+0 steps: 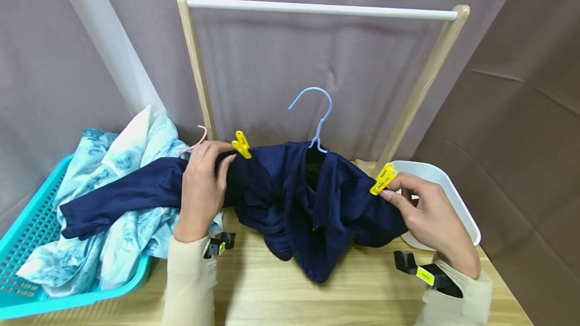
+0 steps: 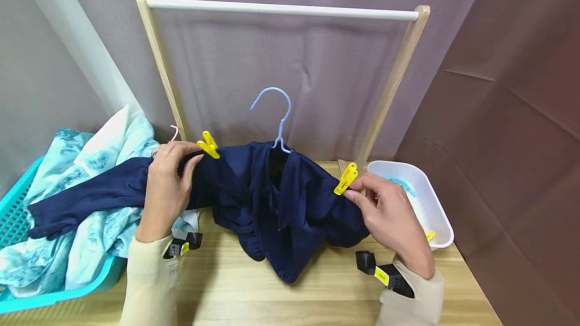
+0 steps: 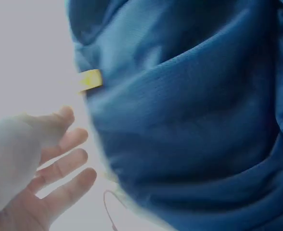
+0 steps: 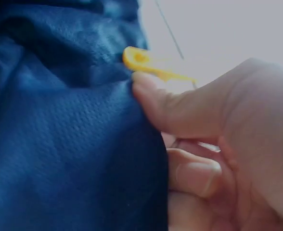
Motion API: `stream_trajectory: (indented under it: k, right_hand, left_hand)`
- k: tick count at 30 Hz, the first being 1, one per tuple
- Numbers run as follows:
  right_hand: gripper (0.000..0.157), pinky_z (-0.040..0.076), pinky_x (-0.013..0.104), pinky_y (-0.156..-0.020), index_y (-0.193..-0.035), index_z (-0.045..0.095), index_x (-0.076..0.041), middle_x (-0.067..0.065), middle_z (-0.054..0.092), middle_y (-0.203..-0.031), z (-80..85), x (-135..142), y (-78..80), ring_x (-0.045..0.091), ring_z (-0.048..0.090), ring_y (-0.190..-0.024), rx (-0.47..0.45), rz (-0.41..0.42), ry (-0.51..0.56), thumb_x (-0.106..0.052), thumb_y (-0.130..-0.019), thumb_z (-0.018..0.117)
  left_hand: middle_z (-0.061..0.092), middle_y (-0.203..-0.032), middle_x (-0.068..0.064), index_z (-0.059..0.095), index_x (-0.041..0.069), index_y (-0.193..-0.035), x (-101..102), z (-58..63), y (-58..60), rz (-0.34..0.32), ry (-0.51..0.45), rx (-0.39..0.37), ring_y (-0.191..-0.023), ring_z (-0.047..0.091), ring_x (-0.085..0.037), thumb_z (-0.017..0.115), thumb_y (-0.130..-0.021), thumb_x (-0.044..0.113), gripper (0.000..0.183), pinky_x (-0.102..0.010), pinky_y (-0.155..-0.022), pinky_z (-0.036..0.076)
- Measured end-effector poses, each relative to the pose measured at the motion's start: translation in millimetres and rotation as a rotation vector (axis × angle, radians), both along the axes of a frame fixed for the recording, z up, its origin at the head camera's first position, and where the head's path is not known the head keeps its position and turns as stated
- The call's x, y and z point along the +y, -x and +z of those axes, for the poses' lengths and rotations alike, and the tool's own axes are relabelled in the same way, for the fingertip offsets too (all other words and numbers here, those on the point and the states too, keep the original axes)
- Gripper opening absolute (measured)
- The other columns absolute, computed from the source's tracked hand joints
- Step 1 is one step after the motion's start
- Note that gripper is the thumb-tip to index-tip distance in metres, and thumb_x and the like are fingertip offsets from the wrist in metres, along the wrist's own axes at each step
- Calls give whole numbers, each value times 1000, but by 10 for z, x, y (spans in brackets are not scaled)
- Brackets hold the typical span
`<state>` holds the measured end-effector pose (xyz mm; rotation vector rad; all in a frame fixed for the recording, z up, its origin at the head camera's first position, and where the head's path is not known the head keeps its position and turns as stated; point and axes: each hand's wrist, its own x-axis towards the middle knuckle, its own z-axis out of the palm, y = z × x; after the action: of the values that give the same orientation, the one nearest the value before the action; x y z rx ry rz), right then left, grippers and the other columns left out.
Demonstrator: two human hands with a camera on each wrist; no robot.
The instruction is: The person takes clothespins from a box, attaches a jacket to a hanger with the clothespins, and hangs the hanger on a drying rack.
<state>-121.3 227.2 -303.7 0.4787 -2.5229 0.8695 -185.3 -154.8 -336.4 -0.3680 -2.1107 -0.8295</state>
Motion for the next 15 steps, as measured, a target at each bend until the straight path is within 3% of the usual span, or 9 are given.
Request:
stream_trajectory:
  k: [3,7,9,11,15]
  right_hand:
    - [15,38,25,-54,-85,67,-20,-7,58,-77,28,49,-57,8,50,-61,-97,-5,62,-11,-96,71]
    - [9,36,31,-49,-94,66,-14,-9,49,-67,72,38,-120,10,48,-54,-237,-24,190,-21,-100,66]
    - [12,33,33,-45,-99,64,-12,-11,41,-61,103,-41,-141,9,42,-49,-305,-11,267,-24,-102,64]
    - [12,30,34,-43,-101,63,-12,-13,36,-59,131,-178,-143,7,37,-47,-361,24,358,-24,-102,63]
    - [12,33,27,-39,-105,60,-10,-12,41,-56,151,-523,-115,3,38,-45,-478,175,544,-21,-102,62]
  left_hand:
    - [69,-113,-11,71,7,-116,43,30,-44,-29,-8,-1,-113,60,-31,71,-96,17,22,-46,-100,48]
    - [72,-104,-7,72,8,-109,247,165,-229,-88,50,46,-102,66,-26,71,-96,18,16,-42,-89,53]
    - [72,-98,-3,72,9,-104,458,249,-388,-168,82,58,-93,68,-20,70,-97,20,13,-36,-82,55]
    - [70,-93,1,72,10,-103,712,309,-571,-288,105,40,-85,67,-13,69,-98,23,14,-26,-76,56]
    - [65,-88,5,68,10,-103,1156,325,-869,-505,97,-101,-77,63,-4,69,-97,32,22,-11,-70,50]
